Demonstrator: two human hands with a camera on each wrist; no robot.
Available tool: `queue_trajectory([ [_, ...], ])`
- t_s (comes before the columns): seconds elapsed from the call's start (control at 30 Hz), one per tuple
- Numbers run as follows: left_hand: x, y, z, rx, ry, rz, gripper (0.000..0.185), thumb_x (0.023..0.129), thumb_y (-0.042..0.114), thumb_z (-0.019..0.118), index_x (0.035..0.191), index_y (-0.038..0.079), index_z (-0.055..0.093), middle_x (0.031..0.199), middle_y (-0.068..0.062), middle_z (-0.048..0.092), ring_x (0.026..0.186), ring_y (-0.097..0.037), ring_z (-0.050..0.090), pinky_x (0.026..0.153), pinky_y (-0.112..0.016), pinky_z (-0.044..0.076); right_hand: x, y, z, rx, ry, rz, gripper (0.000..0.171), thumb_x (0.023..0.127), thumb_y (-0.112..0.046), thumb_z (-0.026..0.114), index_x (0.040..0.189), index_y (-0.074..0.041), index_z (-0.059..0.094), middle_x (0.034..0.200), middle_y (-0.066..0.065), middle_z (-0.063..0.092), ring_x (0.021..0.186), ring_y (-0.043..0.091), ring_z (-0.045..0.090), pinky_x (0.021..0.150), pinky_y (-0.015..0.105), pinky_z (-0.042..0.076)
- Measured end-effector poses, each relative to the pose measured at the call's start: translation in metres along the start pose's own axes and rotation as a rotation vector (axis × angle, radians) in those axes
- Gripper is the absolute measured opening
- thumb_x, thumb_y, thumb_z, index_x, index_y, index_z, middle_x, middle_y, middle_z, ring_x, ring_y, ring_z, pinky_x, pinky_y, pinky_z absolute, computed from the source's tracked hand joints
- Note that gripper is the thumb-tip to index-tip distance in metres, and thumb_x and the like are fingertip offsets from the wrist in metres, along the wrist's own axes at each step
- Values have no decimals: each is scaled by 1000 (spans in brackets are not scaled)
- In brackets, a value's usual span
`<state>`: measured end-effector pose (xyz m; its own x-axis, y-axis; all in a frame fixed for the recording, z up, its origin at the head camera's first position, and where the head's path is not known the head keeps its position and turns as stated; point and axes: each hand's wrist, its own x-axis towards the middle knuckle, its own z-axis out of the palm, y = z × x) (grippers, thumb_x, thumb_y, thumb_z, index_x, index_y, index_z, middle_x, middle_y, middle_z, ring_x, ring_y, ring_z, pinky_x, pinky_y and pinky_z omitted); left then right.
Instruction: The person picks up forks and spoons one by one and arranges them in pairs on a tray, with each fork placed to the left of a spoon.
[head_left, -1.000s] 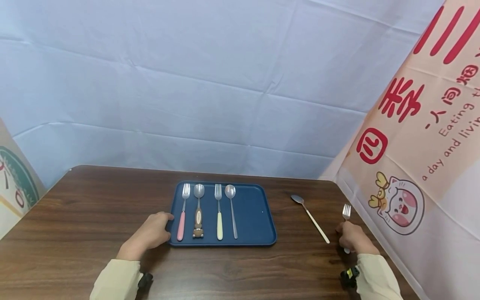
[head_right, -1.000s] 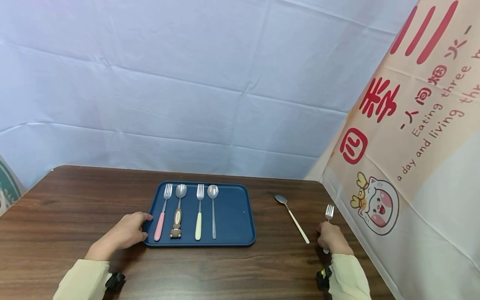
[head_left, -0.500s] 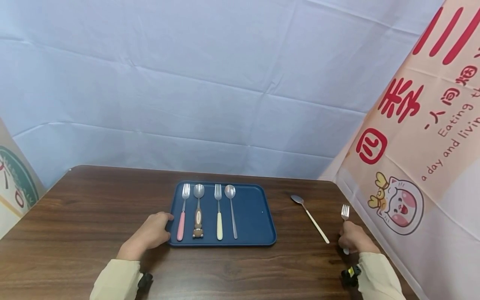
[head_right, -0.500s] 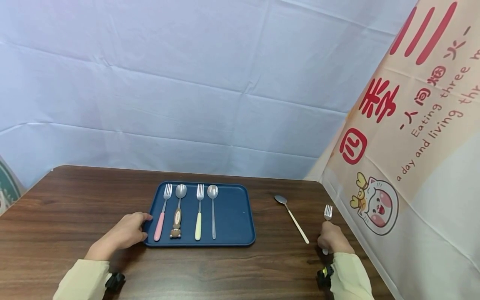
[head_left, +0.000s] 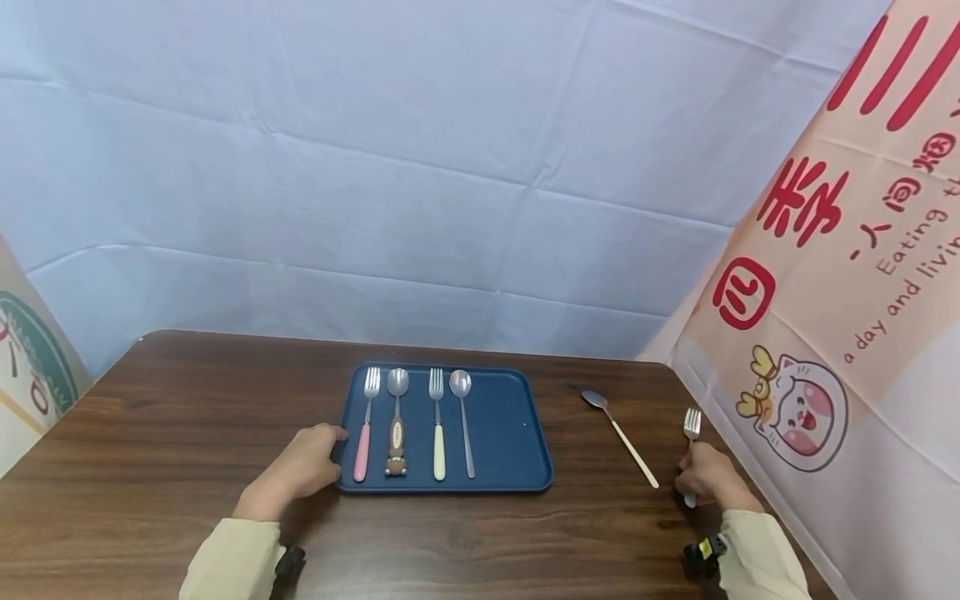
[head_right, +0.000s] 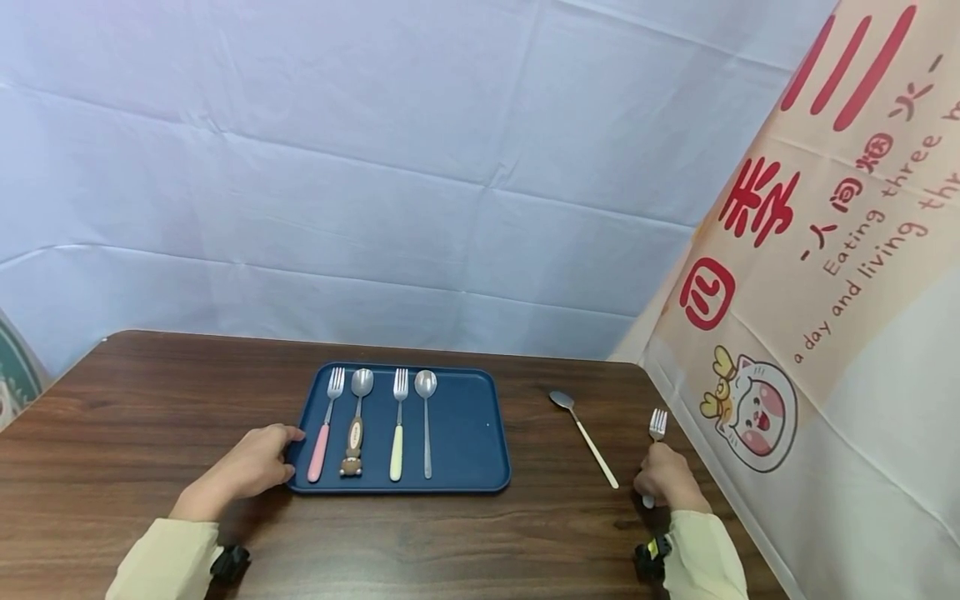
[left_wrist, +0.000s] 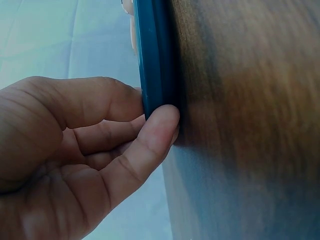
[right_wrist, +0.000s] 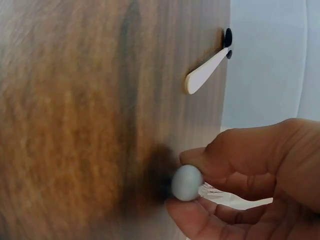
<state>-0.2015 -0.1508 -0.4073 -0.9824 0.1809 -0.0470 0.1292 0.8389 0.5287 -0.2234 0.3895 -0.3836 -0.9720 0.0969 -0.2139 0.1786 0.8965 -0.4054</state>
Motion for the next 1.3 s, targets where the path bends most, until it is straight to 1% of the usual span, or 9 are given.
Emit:
queue_trajectory([
  [0.1, 0, 0, 0, 2, 1, 5, 43, 72, -9, 59, 114, -16, 55, 115, -31, 53, 105, -40, 53, 82, -49, 46, -2, 0, -1, 6, 29, -48, 18, 65, 4, 60, 81, 9, 55, 66, 8, 54, 53, 20, 55, 48, 33, 48],
  [0.2, 0, -1, 0, 4, 9, 17, 42, 71, -9, 59, 113, -16, 56, 113, -31, 54, 104, -39, 53, 82, -48, 46, -3, -3, -4, -3, 49, -80, 15, 65, 4, 59, 78, 7, 54, 65, 7, 53, 52, 19, 54, 47, 33, 47],
  [0.4, 1, -3, 1, 9, 29, 30, 42, 68, -9, 59, 110, -16, 57, 109, -30, 56, 101, -38, 55, 80, -48, 46, -2, -10, -10, -38, 55, -66, 11, 70, 4, 59, 78, 6, 53, 69, 9, 54, 56, 21, 54, 49, 34, 47],
  [0.57, 0, -1, 1, 2, 27, 25, 43, 68, -9, 59, 111, -16, 57, 110, -30, 56, 101, -37, 55, 80, -47, 47, -3, -11, -11, -50, 47, -63, 11, 70, 3, 59, 79, 6, 52, 69, 8, 53, 58, 21, 54, 51, 34, 47],
  [0.73, 0, -3, 1, 2, 21, 20, 43, 69, -9, 58, 111, -16, 57, 111, -30, 55, 102, -38, 55, 81, -47, 46, -3, -10, -9, -56, 37, -81, 15, 70, 2, 58, 82, 9, 54, 67, 7, 54, 58, 21, 54, 51, 34, 47],
  [0.87, 0, -3, 1, 6, 24, 14, 43, 69, -8, 58, 111, -15, 58, 112, -29, 55, 102, -37, 55, 82, -47, 46, -3, -9, -6, -60, 59, -105, 15, 68, 2, 58, 82, 8, 54, 65, 6, 53, 55, 20, 54, 50, 34, 47],
  [0.97, 0, -2, 1, 9, 26, 14, 43, 69, -8, 59, 111, -15, 58, 111, -29, 55, 102, -37, 55, 82, -47, 46, -3, -11, -4, -63, 71, -113, 16, 67, 2, 58, 81, 7, 55, 65, 6, 53, 57, 21, 53, 50, 33, 45],
  [1.07, 0, -2, 0, 8, 22, 15, 42, 69, -9, 59, 111, -15, 57, 111, -30, 55, 102, -38, 55, 81, -48, 46, -3, -14, -2, -58, 66, -106, 16, 68, 1, 59, 82, 7, 55, 67, 6, 54, 58, 21, 54, 51, 33, 45],
  [1.3, 1, -2, 1, 8, 20, 15, 43, 69, -9, 59, 112, -15, 57, 112, -30, 55, 101, -37, 55, 80, -46, 47, -4, -26, 3, -67, 83, -153, 18, 68, 1, 59, 84, 7, 56, 67, 6, 54, 58, 20, 53, 53, 34, 44],
])
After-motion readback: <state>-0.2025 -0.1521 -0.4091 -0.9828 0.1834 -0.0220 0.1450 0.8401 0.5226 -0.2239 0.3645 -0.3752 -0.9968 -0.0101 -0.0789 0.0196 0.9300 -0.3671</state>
